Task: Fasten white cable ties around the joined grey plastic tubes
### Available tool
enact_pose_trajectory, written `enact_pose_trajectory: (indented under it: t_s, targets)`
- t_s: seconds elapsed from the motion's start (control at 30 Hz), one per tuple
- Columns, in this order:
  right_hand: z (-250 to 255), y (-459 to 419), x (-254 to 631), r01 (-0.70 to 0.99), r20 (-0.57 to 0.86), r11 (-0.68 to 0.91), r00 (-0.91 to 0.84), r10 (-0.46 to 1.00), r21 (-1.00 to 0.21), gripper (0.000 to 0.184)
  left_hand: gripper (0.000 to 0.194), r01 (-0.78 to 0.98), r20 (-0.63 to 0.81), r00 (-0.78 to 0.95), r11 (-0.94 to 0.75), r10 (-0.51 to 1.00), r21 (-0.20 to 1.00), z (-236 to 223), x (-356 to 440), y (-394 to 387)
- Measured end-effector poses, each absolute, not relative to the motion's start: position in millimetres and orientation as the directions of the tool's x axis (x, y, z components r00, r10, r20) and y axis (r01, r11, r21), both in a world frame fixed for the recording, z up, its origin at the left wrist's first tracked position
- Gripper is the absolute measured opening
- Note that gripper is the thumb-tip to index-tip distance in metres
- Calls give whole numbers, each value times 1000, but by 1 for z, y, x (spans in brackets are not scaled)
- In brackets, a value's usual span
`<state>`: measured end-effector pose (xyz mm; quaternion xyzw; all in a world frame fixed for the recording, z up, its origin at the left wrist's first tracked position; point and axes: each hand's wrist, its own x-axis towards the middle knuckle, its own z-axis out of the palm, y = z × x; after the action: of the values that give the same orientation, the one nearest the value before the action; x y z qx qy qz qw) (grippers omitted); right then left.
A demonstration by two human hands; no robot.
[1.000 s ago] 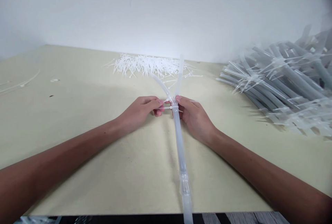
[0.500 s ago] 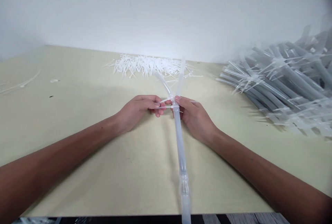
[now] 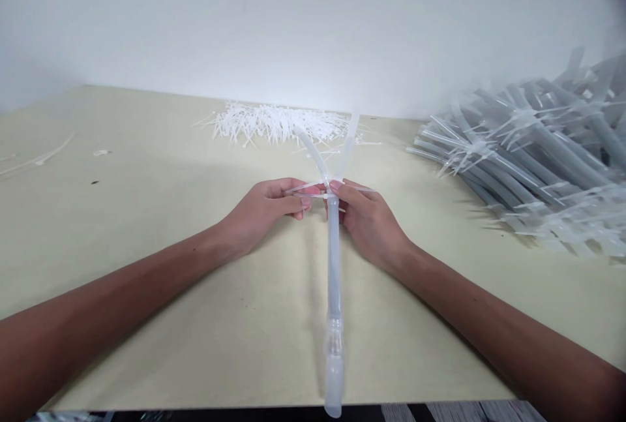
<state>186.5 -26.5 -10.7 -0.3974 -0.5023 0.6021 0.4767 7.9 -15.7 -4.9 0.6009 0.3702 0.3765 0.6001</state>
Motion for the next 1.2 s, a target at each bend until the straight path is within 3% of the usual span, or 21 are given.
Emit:
enact_pose_trajectory:
  t_s: [0.1, 0.2, 0.43, 0.5, 0.67, 0.93, 1.1, 1.2]
  targets:
    - [-11, -26, 186, -156, -3, -38, -217, 976, -987, 19, 26, 102, 9, 338, -46, 941, 994, -6, 11, -19]
    - [-11, -26, 185, -153, -27, -57, -193, 981, -987, 21, 27, 76, 10, 271, -31, 962, 997, -7, 12, -20]
    - [-9, -26, 186, -252, -45, -72, -111, 993, -965, 74, 23, -256, -47, 288, 124, 956, 959, -9, 10, -18]
    - [-7, -26, 187, -262, -41, -72, -120, 992, -962, 81, 22, -314, -53, 308, 154, 950, 937, -8, 11, -20]
    - [-2, -25, 190, -168, -42, -78, -209, 977, -983, 66, 21, -307, -16, 269, 102, 963, 946, -6, 13, -24]
    - [-8, -26, 187, 6, -51, -51, -231, 972, -999, 43, 21, -8, 81, 203, -81, 976, 997, -5, 17, -32]
    - [-8, -25, 186, -27, -78, -87, -230, 970, -996, 33, 22, 20, 133, 222, -141, 966, 990, -4, 17, -32]
    - [-7, -24, 186, -55, -78, -94, -243, 967, -994, 30, 23, 146, 208, 233, -246, 950, 958, -3, 15, -33]
